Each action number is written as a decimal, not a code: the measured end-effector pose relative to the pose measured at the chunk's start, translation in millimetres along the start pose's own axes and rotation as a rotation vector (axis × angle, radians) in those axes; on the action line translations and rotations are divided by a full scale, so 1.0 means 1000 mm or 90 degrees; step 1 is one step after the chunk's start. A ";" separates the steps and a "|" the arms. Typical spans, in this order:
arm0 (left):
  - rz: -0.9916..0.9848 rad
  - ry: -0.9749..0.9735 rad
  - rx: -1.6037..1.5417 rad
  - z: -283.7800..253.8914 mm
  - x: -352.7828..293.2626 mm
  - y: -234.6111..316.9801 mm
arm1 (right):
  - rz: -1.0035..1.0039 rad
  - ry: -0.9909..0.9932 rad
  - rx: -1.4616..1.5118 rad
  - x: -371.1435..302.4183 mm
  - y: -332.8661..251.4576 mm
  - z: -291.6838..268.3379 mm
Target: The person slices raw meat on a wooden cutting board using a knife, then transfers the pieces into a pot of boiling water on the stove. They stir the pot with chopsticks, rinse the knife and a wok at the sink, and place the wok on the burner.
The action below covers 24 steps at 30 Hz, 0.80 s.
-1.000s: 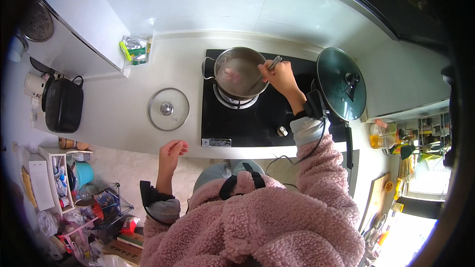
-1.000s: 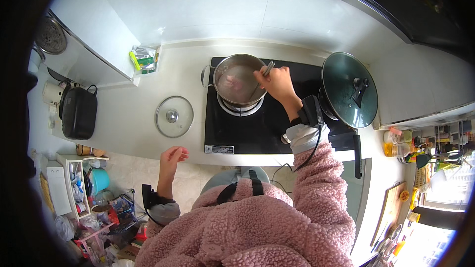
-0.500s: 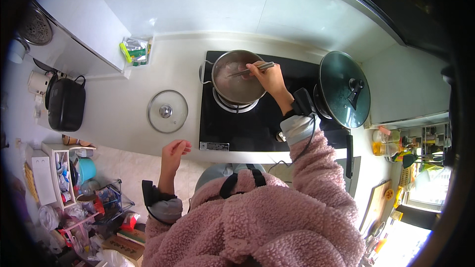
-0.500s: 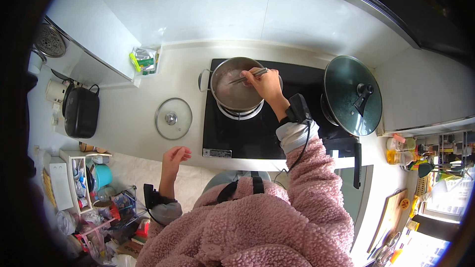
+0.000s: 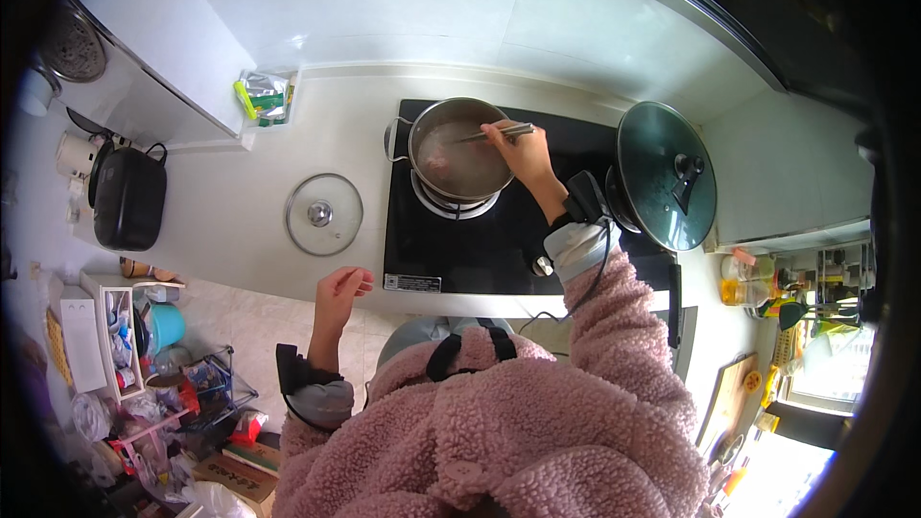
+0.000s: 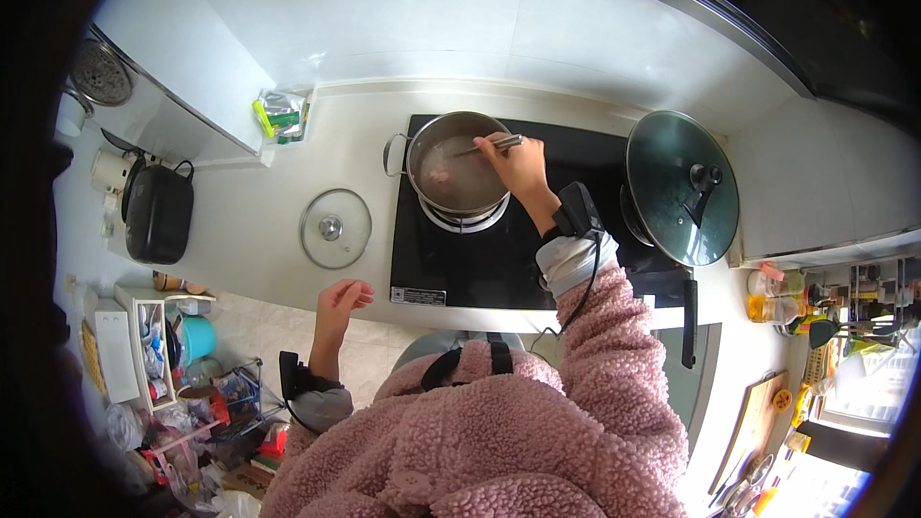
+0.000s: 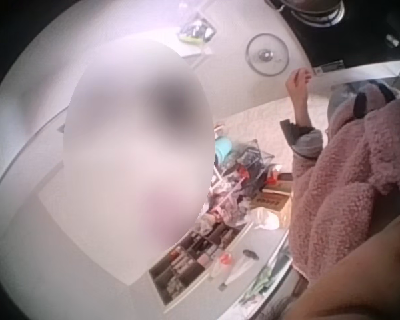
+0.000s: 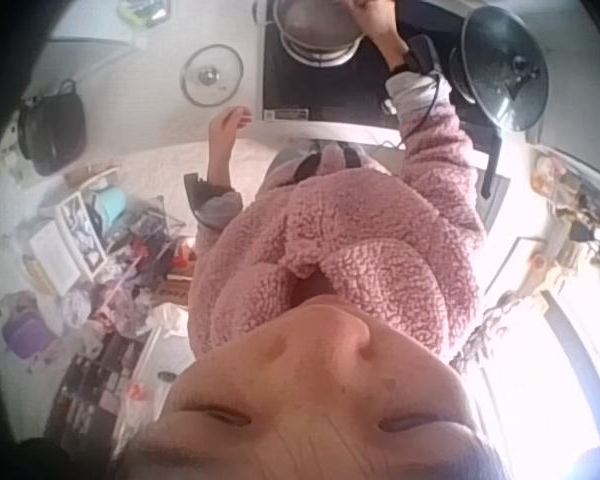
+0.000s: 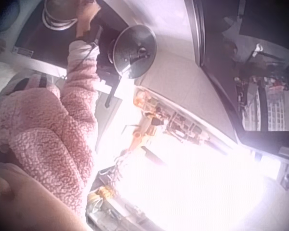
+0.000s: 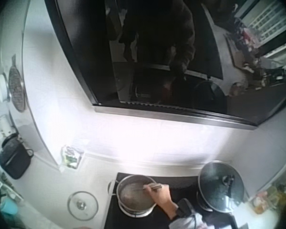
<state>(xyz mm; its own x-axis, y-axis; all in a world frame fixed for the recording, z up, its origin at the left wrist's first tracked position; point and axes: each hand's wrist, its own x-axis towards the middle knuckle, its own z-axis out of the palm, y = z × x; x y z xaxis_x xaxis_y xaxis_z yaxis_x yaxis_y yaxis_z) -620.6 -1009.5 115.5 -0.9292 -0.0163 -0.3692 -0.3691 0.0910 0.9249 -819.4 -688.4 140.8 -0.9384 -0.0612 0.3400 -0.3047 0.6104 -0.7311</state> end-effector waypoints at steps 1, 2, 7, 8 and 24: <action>0.001 0.000 -0.007 0.000 0.000 0.000 | 0.032 -0.068 0.019 -0.002 -0.002 -0.004; 0.000 0.003 -0.003 0.000 0.000 0.000 | 0.014 -0.080 0.040 -0.005 -0.005 -0.008; 0.006 0.003 -0.022 -0.002 0.000 -0.003 | 0.081 -0.175 0.037 -0.009 -0.013 -0.043; 0.003 0.002 -0.013 -0.001 0.001 -0.004 | 0.105 -0.168 0.031 -0.009 -0.013 -0.046; -0.032 0.008 -0.023 0.001 0.001 -0.008 | -0.024 -0.135 0.040 -0.006 -0.014 -0.028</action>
<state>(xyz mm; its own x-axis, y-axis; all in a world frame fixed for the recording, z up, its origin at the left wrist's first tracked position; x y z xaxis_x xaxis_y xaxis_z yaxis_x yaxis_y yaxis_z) -618.4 -1009.4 107.3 -0.9097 -0.0318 -0.4140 -0.4152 0.0541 0.9081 -805.5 -674.2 165.5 -0.9375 -0.2519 0.2400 -0.3431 0.5547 -0.7580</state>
